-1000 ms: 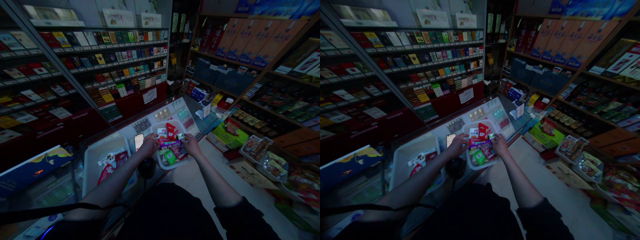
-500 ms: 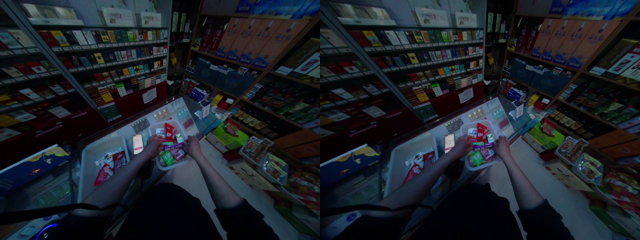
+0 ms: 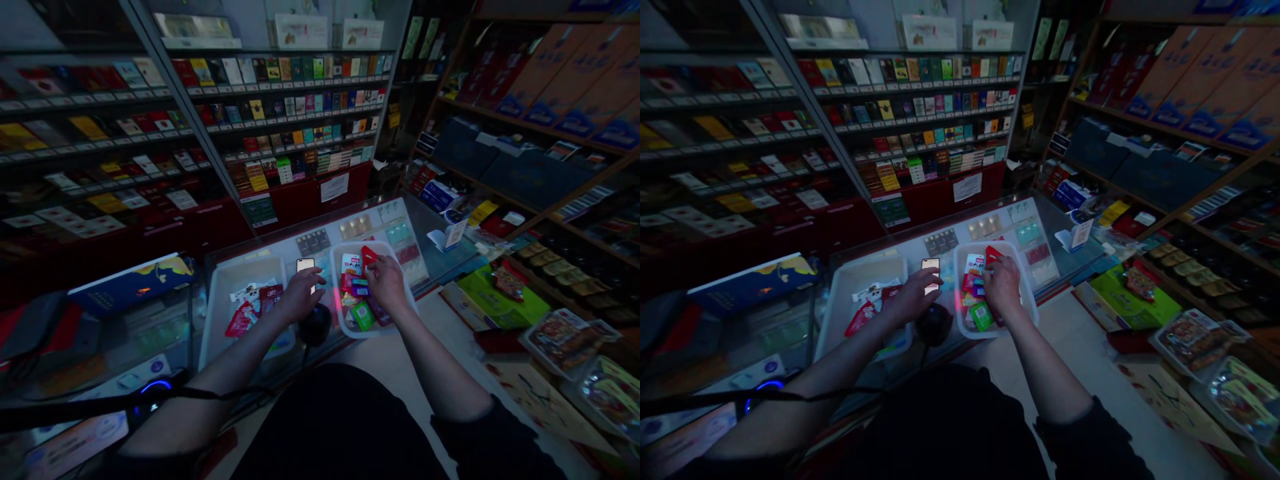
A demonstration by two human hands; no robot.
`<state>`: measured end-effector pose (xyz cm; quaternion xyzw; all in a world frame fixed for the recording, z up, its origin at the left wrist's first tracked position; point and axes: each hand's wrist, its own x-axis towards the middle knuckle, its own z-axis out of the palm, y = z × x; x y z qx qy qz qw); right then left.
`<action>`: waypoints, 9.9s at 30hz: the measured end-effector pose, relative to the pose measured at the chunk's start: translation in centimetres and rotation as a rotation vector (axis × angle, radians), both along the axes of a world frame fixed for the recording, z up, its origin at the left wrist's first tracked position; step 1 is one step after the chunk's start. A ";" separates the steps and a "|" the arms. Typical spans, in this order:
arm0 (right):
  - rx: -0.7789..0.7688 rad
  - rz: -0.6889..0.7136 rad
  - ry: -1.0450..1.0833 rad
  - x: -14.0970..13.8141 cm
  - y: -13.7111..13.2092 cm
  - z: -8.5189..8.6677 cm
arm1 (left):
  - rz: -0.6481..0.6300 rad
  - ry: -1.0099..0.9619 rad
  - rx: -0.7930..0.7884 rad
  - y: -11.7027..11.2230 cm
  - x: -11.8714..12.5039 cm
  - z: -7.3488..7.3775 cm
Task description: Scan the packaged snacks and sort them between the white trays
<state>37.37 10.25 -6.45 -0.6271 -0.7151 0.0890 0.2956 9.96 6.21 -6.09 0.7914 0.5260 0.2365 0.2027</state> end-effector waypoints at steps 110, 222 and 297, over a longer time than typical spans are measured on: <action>-0.368 0.335 0.455 -16.0 -2.6 -0.2 | 0.083 -0.241 -0.157 -2.8 -21.0 -0.6; -0.045 -0.007 -0.047 6.1 -0.1 -1.7 | -0.057 0.128 -0.014 1.8 2.6 1.3; -1.456 -0.008 1.191 -29.4 -10.0 -0.9 | 0.125 0.310 0.204 -14.7 -21.4 3.0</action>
